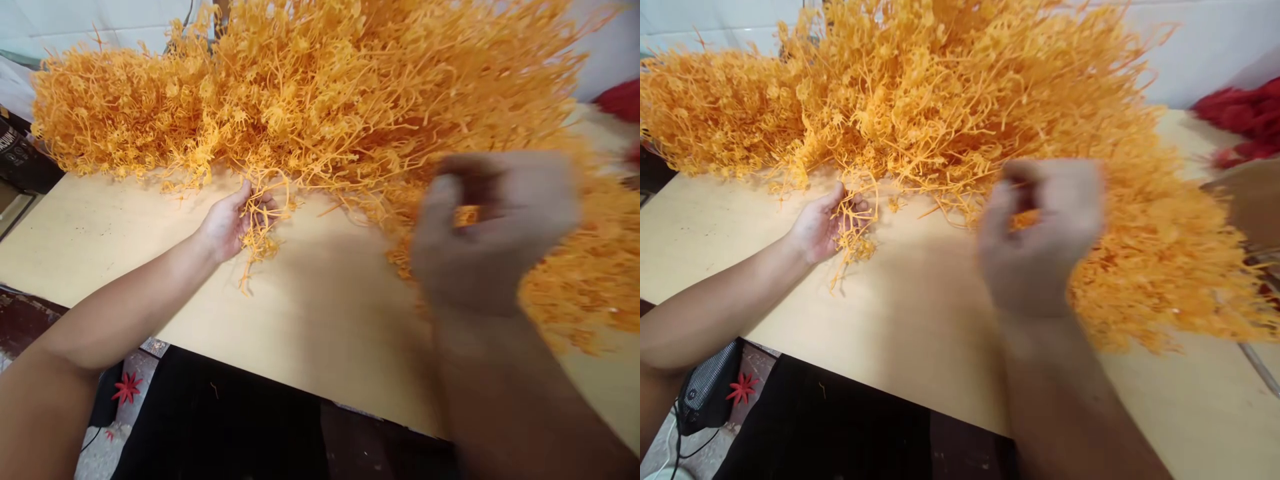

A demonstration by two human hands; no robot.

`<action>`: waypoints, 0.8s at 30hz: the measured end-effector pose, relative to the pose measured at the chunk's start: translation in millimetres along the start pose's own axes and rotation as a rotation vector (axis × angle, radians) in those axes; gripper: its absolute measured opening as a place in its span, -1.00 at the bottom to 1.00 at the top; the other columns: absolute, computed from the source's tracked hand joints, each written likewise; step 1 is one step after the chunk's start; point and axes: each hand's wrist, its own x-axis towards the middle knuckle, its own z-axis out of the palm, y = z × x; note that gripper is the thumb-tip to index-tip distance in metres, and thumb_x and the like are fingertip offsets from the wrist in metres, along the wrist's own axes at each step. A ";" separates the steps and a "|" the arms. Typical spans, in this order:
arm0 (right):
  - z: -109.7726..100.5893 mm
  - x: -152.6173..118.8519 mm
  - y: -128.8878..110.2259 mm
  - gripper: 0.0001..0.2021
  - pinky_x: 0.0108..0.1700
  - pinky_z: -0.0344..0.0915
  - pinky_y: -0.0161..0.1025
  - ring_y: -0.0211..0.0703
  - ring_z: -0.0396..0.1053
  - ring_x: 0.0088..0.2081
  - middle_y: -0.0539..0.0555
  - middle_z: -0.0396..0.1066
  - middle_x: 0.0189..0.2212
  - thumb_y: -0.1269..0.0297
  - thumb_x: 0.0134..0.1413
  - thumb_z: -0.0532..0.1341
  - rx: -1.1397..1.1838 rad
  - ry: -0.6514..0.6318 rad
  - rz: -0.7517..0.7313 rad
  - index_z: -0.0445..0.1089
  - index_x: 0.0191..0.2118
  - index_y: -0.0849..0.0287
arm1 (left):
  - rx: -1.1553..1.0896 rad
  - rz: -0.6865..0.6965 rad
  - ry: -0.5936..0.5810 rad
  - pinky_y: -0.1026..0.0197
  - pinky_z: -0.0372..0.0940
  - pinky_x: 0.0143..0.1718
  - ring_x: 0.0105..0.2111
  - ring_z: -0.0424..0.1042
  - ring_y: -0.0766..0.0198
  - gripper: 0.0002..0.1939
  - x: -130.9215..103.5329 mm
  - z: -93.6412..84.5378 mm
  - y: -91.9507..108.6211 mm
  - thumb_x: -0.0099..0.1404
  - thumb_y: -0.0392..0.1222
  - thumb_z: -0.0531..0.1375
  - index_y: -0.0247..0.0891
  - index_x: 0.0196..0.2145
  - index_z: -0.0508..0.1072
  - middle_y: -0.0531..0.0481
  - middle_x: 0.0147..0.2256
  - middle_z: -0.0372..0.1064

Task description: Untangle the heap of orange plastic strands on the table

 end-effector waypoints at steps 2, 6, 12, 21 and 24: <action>19.9 2.1 -19.8 -0.83 -0.32 0.24 -0.17 -0.16 0.31 -0.37 0.15 0.34 -0.40 0.25 0.16 0.06 -0.051 0.105 -0.072 0.33 -0.23 0.18 | -0.008 0.004 0.001 0.37 0.30 -0.46 -0.54 0.38 0.43 -0.60 0.1 0.2 -0.5 0.37 -0.08 -0.08 -0.36 -0.47 0.35 0.02 -0.54 0.35; 59.6 -1.8 -37.7 -0.83 -0.41 0.19 -0.25 -0.22 0.26 -0.44 0.09 0.33 -0.45 0.20 0.02 0.19 0.110 -0.219 0.027 0.31 -0.34 0.21 | -0.040 0.017 0.043 0.37 0.32 -0.43 -0.51 0.41 0.41 -0.62 -1.2 2.4 -0.6 0.37 -0.09 -0.07 -0.37 -0.47 0.35 0.01 -0.53 0.36; 63.6 -1.1 -37.6 -0.90 -0.36 0.14 -0.24 -0.21 0.22 -0.43 0.06 0.29 -0.51 0.31 -0.01 0.16 0.189 -0.388 0.092 0.27 -0.48 0.20 | -0.053 -0.009 0.042 0.30 0.37 -0.36 -0.47 0.43 0.36 -0.62 -3.2 5.3 0.0 0.38 -0.10 -0.10 -0.36 -0.44 0.33 0.02 -0.55 0.33; 52.1 -3.3 -41.9 -0.84 -0.39 0.14 -0.26 -0.24 0.20 -0.46 0.05 0.26 -0.52 0.33 0.10 0.04 0.342 -0.461 0.081 0.16 -0.49 0.17 | -0.044 -0.129 -0.084 0.44 0.05 -0.73 -0.81 -0.06 0.54 -0.60 -6.5 5.2 3.3 0.35 0.03 -0.07 -0.31 -0.51 0.21 0.22 -0.74 -0.08; 50.9 -3.3 -44.0 -0.85 -0.40 0.15 -0.28 -0.26 0.19 -0.48 0.03 0.24 -0.54 0.36 0.09 0.03 0.370 -0.488 -0.006 0.16 -0.49 0.17 | 0.051 -0.148 -0.091 0.44 -0.10 -0.78 -0.81 -0.13 0.56 -0.59 -3.9 7.0 0.7 0.30 0.07 0.00 -0.31 -0.53 0.21 0.22 -0.75 -0.10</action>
